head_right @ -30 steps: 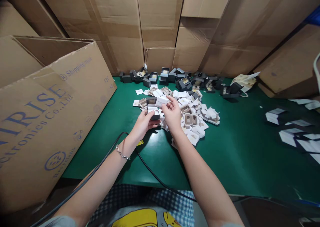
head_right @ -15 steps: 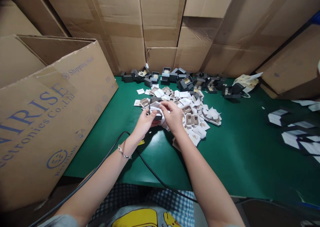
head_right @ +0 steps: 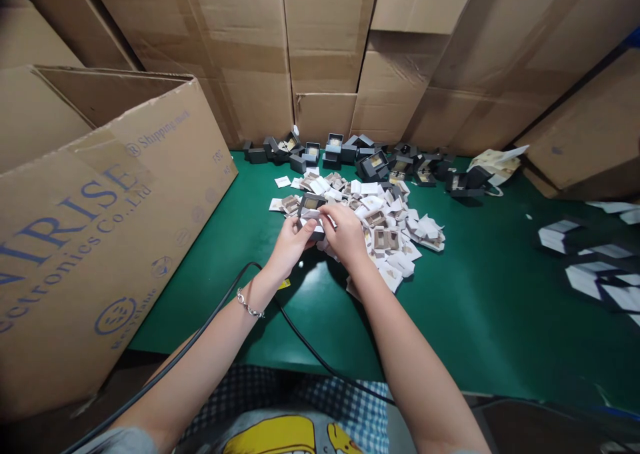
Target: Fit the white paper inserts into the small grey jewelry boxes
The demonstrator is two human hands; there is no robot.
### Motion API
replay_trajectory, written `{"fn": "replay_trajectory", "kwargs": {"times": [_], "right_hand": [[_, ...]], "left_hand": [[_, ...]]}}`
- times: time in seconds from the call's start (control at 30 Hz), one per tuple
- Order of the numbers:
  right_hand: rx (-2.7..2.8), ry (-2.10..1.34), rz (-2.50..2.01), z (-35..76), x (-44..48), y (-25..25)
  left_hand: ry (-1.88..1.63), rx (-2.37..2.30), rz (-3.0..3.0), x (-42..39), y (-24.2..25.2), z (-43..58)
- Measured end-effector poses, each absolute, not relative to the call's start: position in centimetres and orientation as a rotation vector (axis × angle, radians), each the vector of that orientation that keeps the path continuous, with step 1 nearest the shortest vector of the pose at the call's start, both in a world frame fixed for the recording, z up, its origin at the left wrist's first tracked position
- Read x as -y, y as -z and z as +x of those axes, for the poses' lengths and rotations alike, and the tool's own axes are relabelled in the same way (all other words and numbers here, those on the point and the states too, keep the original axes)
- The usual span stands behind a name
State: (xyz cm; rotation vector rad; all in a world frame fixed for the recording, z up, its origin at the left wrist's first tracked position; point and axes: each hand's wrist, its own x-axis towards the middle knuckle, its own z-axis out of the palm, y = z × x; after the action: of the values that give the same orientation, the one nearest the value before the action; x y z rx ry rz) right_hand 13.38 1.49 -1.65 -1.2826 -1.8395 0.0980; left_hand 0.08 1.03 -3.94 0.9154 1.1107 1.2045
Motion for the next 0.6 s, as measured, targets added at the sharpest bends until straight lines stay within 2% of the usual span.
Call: {"fn": "replay_trajectory", "kwargs": {"times": [0.6], "right_hand": [[1.706,-0.084,-1.317,13.40,-1.35,1.53]], "left_hand": [[-1.193,-1.065,0.937,-0.68,3.65,0.41]]}}
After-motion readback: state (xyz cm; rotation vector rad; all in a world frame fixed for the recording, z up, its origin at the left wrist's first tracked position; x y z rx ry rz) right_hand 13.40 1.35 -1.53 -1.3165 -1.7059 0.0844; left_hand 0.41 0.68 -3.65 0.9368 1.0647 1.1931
